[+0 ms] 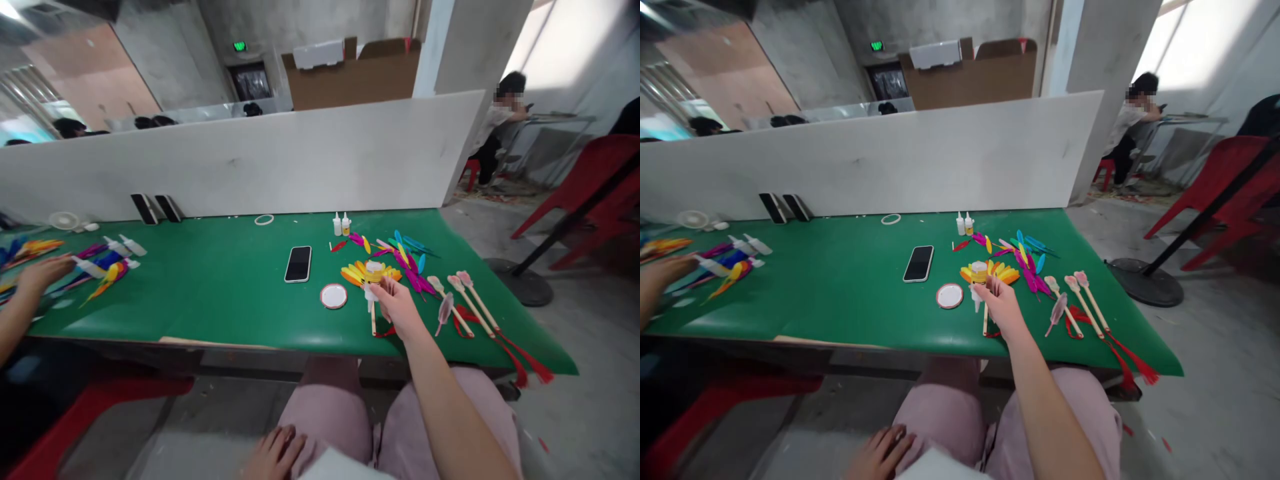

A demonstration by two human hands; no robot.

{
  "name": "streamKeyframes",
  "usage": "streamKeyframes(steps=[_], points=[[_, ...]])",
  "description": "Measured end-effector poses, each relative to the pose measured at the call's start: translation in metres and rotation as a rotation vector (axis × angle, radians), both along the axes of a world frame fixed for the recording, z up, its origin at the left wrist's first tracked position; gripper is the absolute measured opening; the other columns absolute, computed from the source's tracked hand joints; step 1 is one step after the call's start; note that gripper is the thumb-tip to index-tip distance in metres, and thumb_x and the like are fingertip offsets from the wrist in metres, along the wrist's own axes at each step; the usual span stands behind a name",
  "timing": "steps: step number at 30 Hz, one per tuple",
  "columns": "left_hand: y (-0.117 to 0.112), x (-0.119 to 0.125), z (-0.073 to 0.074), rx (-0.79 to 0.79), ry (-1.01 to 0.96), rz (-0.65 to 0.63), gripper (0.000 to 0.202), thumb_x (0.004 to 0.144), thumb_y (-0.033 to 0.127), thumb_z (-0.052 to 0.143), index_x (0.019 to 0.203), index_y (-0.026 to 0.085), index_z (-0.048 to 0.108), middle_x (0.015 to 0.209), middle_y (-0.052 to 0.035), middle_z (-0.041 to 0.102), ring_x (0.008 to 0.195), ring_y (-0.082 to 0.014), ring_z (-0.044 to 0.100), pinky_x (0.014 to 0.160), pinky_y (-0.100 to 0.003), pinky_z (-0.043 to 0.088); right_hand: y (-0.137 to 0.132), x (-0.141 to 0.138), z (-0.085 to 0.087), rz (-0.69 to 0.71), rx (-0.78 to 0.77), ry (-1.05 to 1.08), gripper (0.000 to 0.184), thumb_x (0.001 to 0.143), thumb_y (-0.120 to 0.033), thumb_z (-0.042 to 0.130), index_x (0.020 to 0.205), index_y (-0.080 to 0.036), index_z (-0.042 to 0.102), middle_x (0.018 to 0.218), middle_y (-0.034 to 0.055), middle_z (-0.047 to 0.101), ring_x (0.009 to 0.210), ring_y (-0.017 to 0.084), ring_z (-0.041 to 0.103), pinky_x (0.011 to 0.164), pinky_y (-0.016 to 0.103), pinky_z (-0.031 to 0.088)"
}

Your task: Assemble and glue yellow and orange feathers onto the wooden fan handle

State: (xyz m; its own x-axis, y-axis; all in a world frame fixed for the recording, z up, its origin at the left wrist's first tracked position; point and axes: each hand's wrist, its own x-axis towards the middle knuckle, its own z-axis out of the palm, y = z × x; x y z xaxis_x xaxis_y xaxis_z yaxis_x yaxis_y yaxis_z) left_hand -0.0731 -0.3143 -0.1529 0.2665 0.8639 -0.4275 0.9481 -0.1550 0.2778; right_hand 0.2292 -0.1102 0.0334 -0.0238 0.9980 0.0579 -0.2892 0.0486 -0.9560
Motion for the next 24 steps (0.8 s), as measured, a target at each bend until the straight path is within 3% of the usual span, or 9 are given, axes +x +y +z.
streamKeyframes(steps=[2,4,6,8,12,16,18,20,24], points=[[-0.006,-0.001,0.004,-0.028,-0.06,0.095,0.057,0.072,0.031,0.054,0.128,0.039,0.046,0.133,-0.0061,0.05,0.12,-0.0327,0.047,0.1,-0.045,0.039,-0.002,0.003,-0.001,-0.008,-0.053,0.015,0.031,0.062,-0.042,0.073,0.076,-0.018,0.058,0.039,-0.0105,0.035,0.031,0.004,0.025,0.029,0.02,0.017],[-0.014,-0.003,0.006,0.052,-0.16,0.204,0.05,0.082,0.035,0.042,0.132,0.033,0.043,0.135,-0.0062,0.048,0.123,-0.0272,0.045,0.103,-0.04,0.037,-0.004,0.006,-0.002,-0.02,-0.078,0.019,0.032,0.062,-0.041,0.073,0.077,-0.018,0.058,0.04,-0.0112,0.035,0.03,0.002,0.021,0.028,0.019,0.014],[-0.019,-0.002,0.002,0.16,-0.21,0.211,0.047,0.088,0.034,0.032,0.135,0.031,0.039,0.14,-0.0056,0.042,0.129,-0.0242,0.038,0.106,-0.039,0.033,-0.005,0.009,-0.003,-0.037,-0.091,0.028,0.031,0.063,-0.041,0.073,0.075,-0.018,0.055,0.042,-0.0113,0.037,0.029,0.001,0.02,0.028,0.018,0.012],[-0.019,0.005,-0.008,0.213,-0.19,0.06,0.048,0.088,0.032,0.036,0.136,0.033,0.036,0.143,-0.0052,0.036,0.132,-0.0273,0.033,0.109,-0.045,0.026,-0.005,0.011,-0.003,-0.052,-0.101,0.034,0.032,0.063,-0.04,0.073,0.072,-0.018,0.052,0.042,-0.0115,0.038,0.029,0.001,0.02,0.027,0.017,0.013],[-0.008,0.027,-0.031,0.059,-0.107,-0.268,0.054,0.085,0.02,0.044,0.132,0.045,0.034,0.142,0.0023,0.036,0.13,-0.0263,0.035,0.109,-0.045,0.029,-0.006,0.011,-0.001,-0.032,-0.095,0.034,0.033,0.063,-0.041,0.073,0.073,-0.016,0.053,0.046,-0.0099,0.044,0.028,0.0,0.021,0.026,0.016,0.014],[0.007,0.029,-0.025,-0.002,-0.27,-0.314,0.047,0.087,0.029,0.044,0.134,0.035,0.038,0.14,-0.0016,0.041,0.129,-0.0243,0.038,0.109,-0.043,0.027,-0.008,0.011,0.001,-0.037,-0.091,0.024,0.032,0.063,-0.04,0.073,0.075,-0.016,0.056,0.044,-0.0101,0.042,0.028,0.0,0.022,0.026,0.016,0.014],[0.014,0.019,-0.013,0.02,-0.454,-0.114,0.042,0.086,0.041,0.043,0.127,0.031,0.049,0.14,-0.0025,0.04,0.131,-0.0244,0.034,0.111,-0.044,0.02,-0.008,0.012,0.001,-0.034,-0.091,0.008,0.031,0.064,-0.04,0.073,0.074,-0.016,0.056,0.041,-0.0109,0.039,0.027,0.0,0.021,0.025,0.017,0.014],[0.02,0.003,-0.003,0.093,-0.571,0.449,0.045,0.085,0.045,0.04,0.124,0.025,0.053,0.138,-0.004,0.044,0.132,-0.0208,0.032,0.113,-0.038,0.018,-0.009,0.013,0.001,-0.02,-0.085,-0.001,0.03,0.064,-0.04,0.072,0.074,-0.016,0.058,0.042,-0.0104,0.039,0.027,0.001,0.021,0.024,0.017,0.014],[0.012,-0.029,0.0,-0.02,-0.475,0.992,0.059,0.085,0.051,0.031,0.121,0.01,0.05,0.135,-0.0166,0.046,0.131,-0.0273,0.034,0.109,-0.043,0.024,-0.014,0.018,0.001,-0.016,-0.076,0.003,0.028,0.064,-0.039,0.073,0.07,-0.018,0.056,0.042,-0.0099,0.041,0.026,0.001,0.022,0.023,0.017,0.015]])
